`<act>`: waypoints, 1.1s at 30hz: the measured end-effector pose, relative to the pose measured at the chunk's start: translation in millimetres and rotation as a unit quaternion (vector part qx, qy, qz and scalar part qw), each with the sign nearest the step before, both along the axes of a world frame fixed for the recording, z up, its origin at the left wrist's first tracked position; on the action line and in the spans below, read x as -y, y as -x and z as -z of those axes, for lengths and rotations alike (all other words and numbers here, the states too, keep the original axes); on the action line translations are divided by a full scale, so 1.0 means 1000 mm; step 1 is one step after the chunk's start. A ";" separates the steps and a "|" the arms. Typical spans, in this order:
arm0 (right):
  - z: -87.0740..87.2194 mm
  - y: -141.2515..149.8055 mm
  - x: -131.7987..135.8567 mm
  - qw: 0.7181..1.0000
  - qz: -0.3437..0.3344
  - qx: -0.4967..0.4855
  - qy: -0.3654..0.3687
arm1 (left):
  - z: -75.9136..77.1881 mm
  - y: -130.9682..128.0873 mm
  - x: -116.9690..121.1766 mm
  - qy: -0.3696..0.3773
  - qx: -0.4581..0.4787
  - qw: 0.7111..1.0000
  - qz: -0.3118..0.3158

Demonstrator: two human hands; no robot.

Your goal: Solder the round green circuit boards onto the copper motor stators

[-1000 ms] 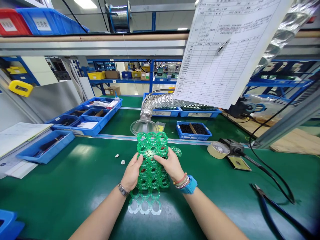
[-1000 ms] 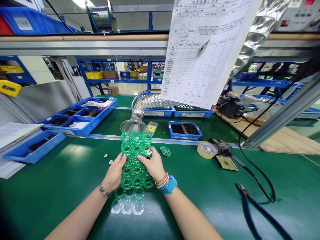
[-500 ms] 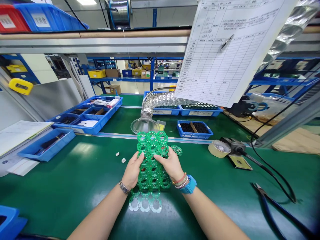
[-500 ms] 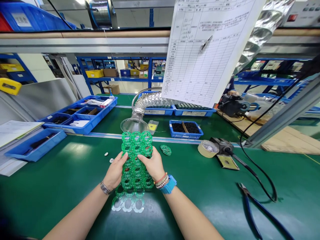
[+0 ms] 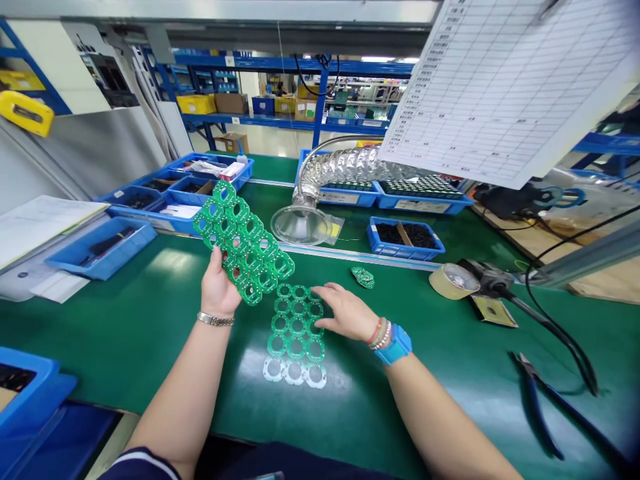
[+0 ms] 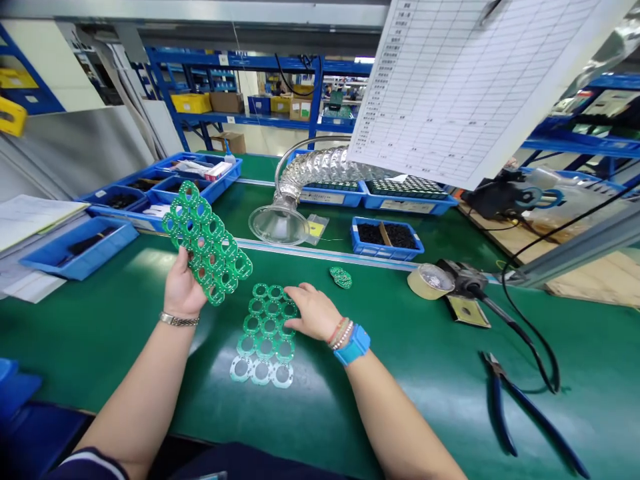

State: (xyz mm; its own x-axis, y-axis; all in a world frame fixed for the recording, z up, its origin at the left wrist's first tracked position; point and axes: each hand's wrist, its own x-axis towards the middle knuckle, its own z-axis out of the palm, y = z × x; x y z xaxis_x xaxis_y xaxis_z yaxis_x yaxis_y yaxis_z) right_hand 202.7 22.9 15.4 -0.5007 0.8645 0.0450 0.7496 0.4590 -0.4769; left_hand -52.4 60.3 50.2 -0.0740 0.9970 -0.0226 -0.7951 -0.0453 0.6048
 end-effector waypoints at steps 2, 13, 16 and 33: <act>0.004 0.007 0.004 0.999 0.001 0.053 0.008 | 0.001 -0.002 0.001 0.003 0.000 1.000 0.004; 0.023 0.036 0.017 0.994 -0.007 0.092 0.057 | 0.001 -0.001 0.002 0.005 0.026 1.000 0.006; 0.022 0.036 0.016 0.994 -0.007 0.093 0.055 | 0.003 -0.001 0.001 0.013 0.028 1.000 0.001; 0.027 0.034 0.014 0.996 -0.019 0.084 0.027 | 0.001 -0.006 0.002 0.019 0.018 1.000 0.006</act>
State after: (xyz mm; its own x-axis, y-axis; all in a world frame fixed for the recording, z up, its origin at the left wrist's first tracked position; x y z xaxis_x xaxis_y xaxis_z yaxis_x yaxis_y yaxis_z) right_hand 168.4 8.9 -11.4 -0.5289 0.8440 -0.0886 0.8041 0.4649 -0.3706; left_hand -46.1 58.4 49.2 -0.0610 0.9962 -0.0621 -0.8169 -0.0141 0.5767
